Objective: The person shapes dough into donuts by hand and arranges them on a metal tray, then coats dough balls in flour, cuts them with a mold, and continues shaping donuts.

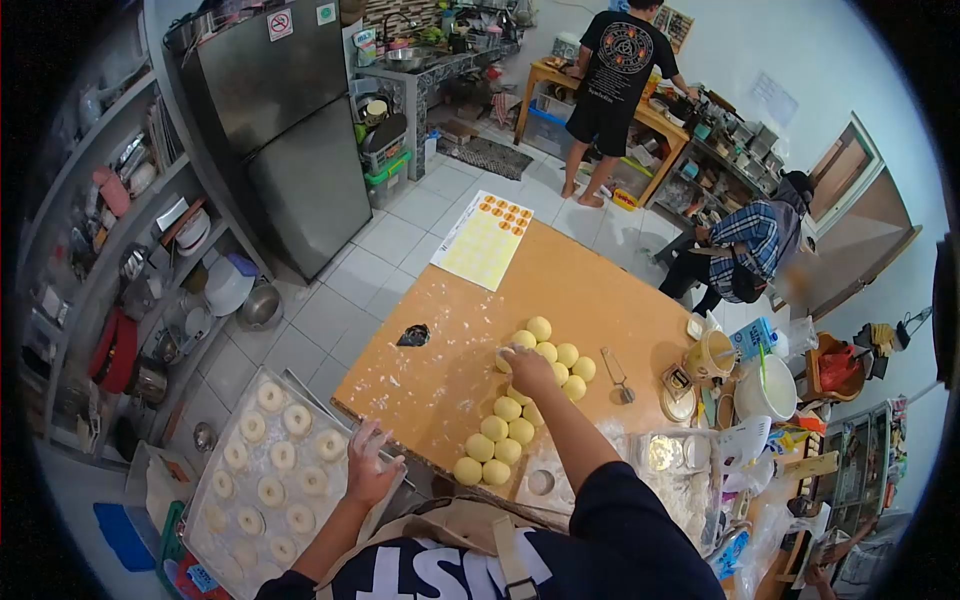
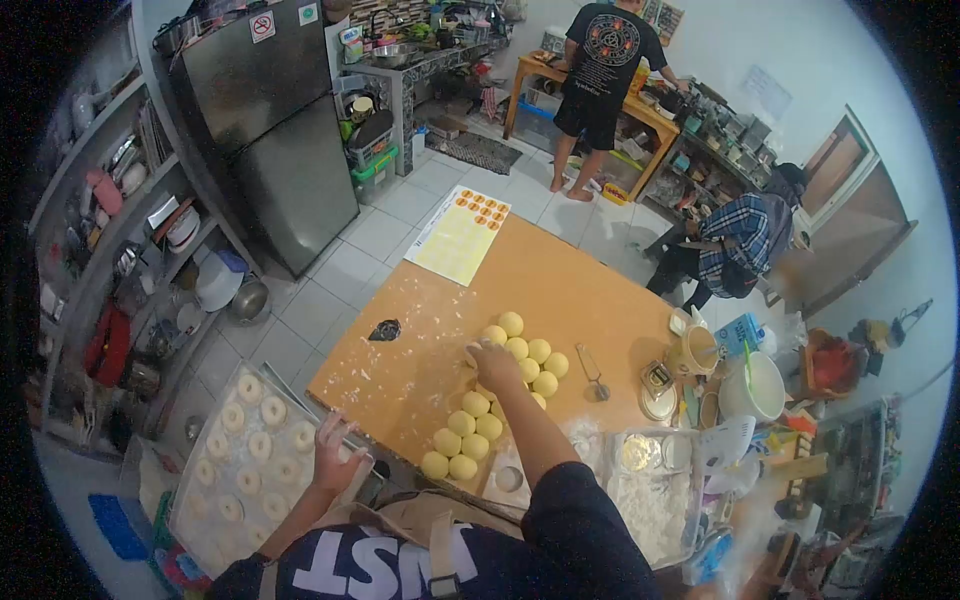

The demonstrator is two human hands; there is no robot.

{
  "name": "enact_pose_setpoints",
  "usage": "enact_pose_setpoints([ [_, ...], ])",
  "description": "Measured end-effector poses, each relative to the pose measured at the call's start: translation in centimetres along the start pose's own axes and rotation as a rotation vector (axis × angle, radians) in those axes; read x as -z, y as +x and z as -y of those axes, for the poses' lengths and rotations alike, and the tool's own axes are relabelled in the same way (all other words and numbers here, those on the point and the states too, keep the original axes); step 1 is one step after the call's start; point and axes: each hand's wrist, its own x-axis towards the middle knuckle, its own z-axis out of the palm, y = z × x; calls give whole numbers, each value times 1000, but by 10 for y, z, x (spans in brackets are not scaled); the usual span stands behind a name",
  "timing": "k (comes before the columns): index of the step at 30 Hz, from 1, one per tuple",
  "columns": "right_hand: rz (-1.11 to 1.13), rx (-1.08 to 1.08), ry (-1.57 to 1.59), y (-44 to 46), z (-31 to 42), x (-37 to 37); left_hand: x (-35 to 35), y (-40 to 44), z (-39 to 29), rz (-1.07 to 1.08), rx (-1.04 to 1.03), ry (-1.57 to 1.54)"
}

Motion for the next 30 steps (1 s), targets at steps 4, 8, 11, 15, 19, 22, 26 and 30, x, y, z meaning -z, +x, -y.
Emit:
enact_pose_setpoints([
  [4, 140, -40, -208, 24, -2, -15, 17, -2, 2, -21, 20, 29],
  [8, 244, -73, -282, 33, 5, -9, 22, -11, 14, -47, 7, 47],
  [11, 264, -103, -275, 36, 9, -8, 24, -14, 16, -42, 22, 79],
  [15, 227, -98, -260, 36, 7, -8, 13, -13, 28, -128, -61, 20],
  [19, 166, -63, -186, 37, 6, 4, 17, -2, 15, -78, -36, 28],
  [22, 167, -77, -138, 38, 9, 20, 13, 4, 12, -53, -60, 24],
  [26, 12, -43, -3, 22, 26, 65, -5, 5, 12, -32, -58, -19],
  [30, -133, -89, 163, -30, 22, 104, -16, 20, -16, 85, -49, 16],
])
